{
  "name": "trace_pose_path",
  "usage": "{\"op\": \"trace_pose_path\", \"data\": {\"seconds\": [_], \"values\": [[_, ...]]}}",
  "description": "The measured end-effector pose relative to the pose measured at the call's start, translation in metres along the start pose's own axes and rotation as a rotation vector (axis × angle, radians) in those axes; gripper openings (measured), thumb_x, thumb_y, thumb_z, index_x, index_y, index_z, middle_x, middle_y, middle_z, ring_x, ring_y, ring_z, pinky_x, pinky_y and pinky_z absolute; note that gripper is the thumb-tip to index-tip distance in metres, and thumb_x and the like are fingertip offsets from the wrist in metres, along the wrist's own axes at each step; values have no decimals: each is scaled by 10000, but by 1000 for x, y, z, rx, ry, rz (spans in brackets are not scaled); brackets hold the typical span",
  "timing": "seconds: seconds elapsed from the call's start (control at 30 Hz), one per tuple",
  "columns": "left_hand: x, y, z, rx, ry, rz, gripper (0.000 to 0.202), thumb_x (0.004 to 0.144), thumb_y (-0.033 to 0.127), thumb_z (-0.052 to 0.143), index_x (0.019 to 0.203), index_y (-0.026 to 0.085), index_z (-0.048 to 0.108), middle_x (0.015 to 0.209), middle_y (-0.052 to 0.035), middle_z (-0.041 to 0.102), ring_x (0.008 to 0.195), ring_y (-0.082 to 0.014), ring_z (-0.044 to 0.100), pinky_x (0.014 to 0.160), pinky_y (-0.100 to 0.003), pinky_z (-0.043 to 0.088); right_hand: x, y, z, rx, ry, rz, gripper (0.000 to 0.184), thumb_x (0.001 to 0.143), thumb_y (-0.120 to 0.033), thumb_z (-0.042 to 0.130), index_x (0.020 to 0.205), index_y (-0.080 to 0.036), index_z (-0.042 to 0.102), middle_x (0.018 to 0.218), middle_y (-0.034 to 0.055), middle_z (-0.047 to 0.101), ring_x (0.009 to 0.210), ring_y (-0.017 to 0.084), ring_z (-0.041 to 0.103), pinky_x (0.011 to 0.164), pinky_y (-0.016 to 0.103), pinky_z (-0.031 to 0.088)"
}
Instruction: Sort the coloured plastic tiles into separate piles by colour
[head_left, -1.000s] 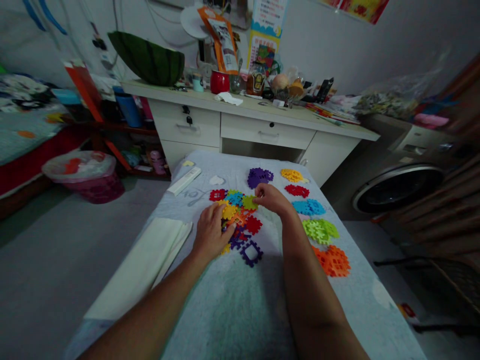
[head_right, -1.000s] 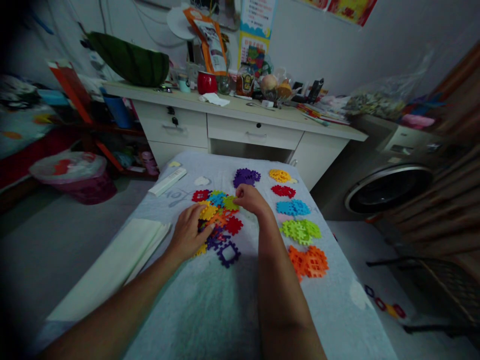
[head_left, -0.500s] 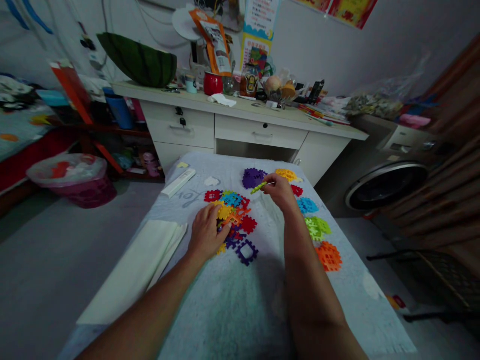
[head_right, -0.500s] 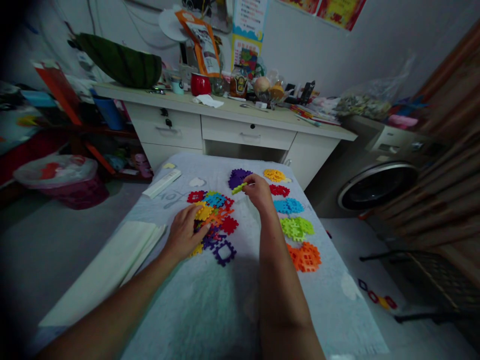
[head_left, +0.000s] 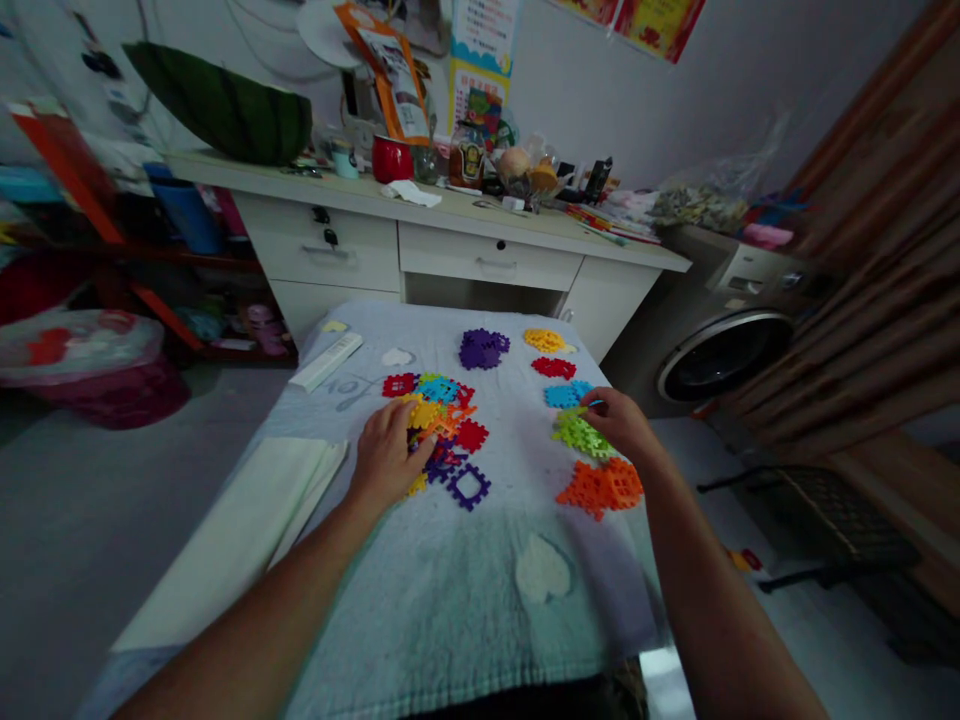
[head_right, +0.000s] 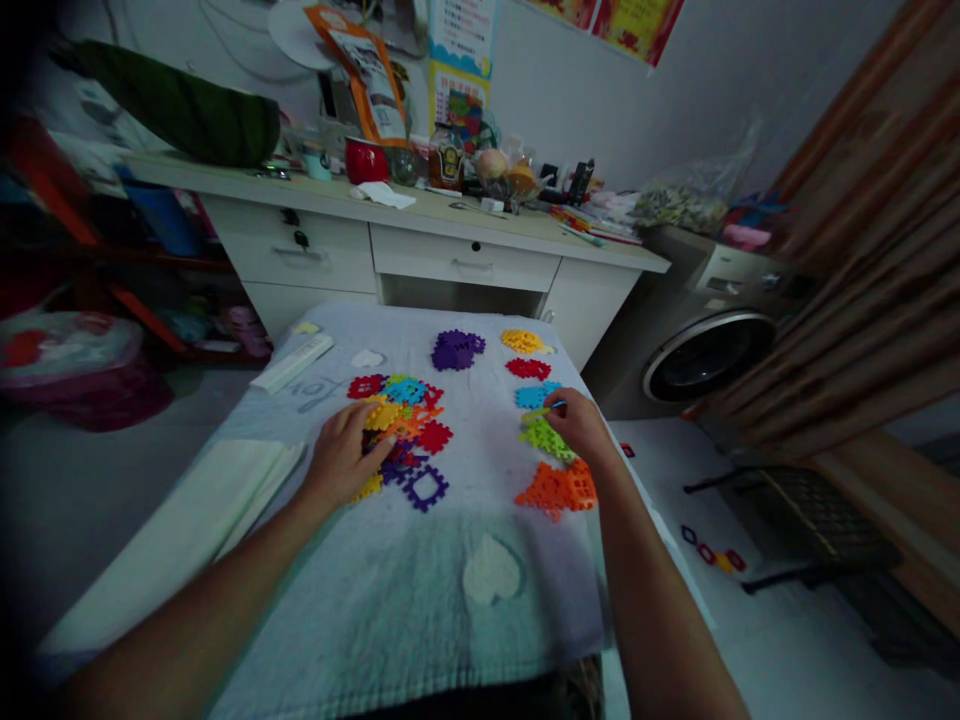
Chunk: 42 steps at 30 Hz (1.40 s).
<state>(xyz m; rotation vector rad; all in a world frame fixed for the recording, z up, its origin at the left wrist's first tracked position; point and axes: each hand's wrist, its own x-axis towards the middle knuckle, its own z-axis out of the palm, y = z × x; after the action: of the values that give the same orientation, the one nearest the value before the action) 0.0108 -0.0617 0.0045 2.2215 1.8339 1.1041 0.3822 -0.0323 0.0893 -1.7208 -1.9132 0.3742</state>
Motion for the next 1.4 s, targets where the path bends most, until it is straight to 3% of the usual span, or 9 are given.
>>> {"op": "trace_pose_path", "data": {"seconds": [0.27, 0.53, 0.77, 0.9, 1.03, 1.17, 1.4], "values": [[0, -3, 2, 14, 6, 19, 512, 859, 449, 523, 1303, 199, 470, 1312, -131, 525, 1216, -310, 493, 1051, -481, 392, -23, 1, 19, -100, -58, -130, 171, 689, -86, 537, 812, -179, 611, 859, 40, 628, 741, 147, 563, 699, 260, 439], [0, -3, 1, 27, -8, 18, 509, 869, 457, 511, 1305, 198, 471, 1314, -129, 529, 1211, -308, 493, 1056, -479, 384, -31, 3, 9, -130, -79, -225, 146, 719, -101, 524, 796, -182, 619, 924, 80, 644, 892, 199, 589, 835, 318, 450], [1, -4, 1, 17, -12, 20, 518, 861, 455, 513, 1313, 206, 474, 1312, -125, 533, 1217, -306, 494, 1059, -479, 378, -55, 30, -17, -124, 145, -22, 178, 778, -244, 496, 850, -194, 651, 891, 77, 659, 758, 188, 602, 774, 337, 473], [1, -1, 0, 21, -16, 27, 526, 867, 460, 501, 1322, 200, 467, 1311, -130, 538, 1210, -308, 497, 1056, -477, 380, -75, 55, -16, -79, 226, 60, 242, 821, -334, 467, 856, -187, 657, 916, 107, 674, 818, 221, 615, 783, 364, 482], [1, 0, -1, 29, -14, 38, 523, 880, 472, 483, 1325, 198, 459, 1304, -130, 543, 1207, -308, 500, 1052, -473, 385, -91, 69, -5, -13, 210, 49, 307, 859, -389, 427, 879, -196, 665, 972, 112, 683, 942, 250, 615, 869, 406, 474], [1, -2, 2, 34, -8, 37, 523, 878, 480, 490, 1323, 208, 456, 1302, -125, 542, 1211, -306, 500, 1042, -471, 395, -98, 68, 2, 33, 166, 40, 353, 884, -412, 393, 892, -196, 672, 984, 113, 689, 970, 250, 618, 939, 406, 451], [1, -4, 2, 32, -28, 27, 529, 875, 491, 485, 1319, 203, 463, 1318, -128, 535, 1224, -308, 494, 1058, -480, 381, -101, 64, 2, -50, 153, 140, 361, 894, -422, 374, 803, -194, 638, 840, 98, 678, 823, 235, 617, 777, 351, 475]]}}
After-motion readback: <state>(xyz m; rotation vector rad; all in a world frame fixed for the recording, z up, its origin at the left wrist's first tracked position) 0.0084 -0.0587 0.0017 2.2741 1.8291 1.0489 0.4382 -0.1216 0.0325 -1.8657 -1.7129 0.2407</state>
